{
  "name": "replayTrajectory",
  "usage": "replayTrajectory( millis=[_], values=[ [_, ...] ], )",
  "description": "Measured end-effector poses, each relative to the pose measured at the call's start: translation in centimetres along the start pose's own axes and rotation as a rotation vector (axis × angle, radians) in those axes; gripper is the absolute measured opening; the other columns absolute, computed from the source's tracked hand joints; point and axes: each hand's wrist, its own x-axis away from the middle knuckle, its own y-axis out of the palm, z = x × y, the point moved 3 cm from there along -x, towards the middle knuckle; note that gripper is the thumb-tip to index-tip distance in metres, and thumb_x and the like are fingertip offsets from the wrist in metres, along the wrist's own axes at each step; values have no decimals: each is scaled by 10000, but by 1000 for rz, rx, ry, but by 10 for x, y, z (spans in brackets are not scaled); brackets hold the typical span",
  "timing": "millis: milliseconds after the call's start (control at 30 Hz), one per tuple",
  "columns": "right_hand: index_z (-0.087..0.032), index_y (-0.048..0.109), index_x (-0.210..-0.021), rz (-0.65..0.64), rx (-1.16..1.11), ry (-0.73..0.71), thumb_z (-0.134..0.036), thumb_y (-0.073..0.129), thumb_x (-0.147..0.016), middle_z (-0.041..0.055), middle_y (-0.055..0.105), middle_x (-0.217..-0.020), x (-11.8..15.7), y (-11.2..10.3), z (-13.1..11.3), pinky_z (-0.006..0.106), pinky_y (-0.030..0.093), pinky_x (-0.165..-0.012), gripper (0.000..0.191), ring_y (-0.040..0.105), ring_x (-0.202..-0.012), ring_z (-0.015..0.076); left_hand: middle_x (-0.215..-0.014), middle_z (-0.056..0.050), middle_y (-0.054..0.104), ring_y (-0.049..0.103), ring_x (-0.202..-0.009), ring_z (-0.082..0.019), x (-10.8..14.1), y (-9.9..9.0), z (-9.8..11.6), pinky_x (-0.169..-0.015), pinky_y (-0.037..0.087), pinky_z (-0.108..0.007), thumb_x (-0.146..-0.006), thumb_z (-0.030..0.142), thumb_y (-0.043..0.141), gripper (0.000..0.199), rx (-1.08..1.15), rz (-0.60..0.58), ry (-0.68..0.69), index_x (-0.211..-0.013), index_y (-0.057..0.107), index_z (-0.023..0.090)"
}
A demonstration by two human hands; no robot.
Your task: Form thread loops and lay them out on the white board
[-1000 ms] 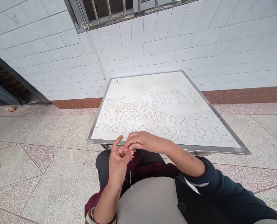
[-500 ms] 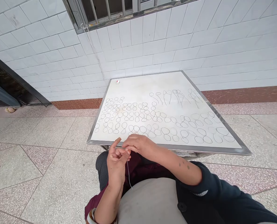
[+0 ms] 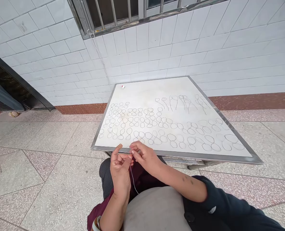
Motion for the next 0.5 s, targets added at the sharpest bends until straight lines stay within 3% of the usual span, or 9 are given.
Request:
replayTrajectory(
  millis=[167,333,500],
  values=[
    [-230,528,-988,-1,58,-22,-193,465,-881,26,624,-915,0,4,6,304,491,-705,130,613,-795,153,-647,64,606,541,-582,-83,-3,-5,-5,-633,455,-224,-720,216,767,540,13,2,-28,-1214,551,187],
    [-232,544,-984,46,-57,47,-194,541,-807,-1,592,-851,-3,-2,9,295,486,-701,180,587,-780,148,-645,72,610,537,-588,-76,-4,-3,-4,-662,460,-220,-737,211,758,543,14,-16,-5,-1231,531,194],
    [-224,525,-967,-12,-138,85,-287,547,-852,-5,590,-857,-2,-5,8,300,485,-722,133,583,-753,135,-656,71,614,563,-619,-86,-2,-3,-1,-711,471,-235,-752,234,747,529,-29,-7,6,-1231,524,203]
  ],
)
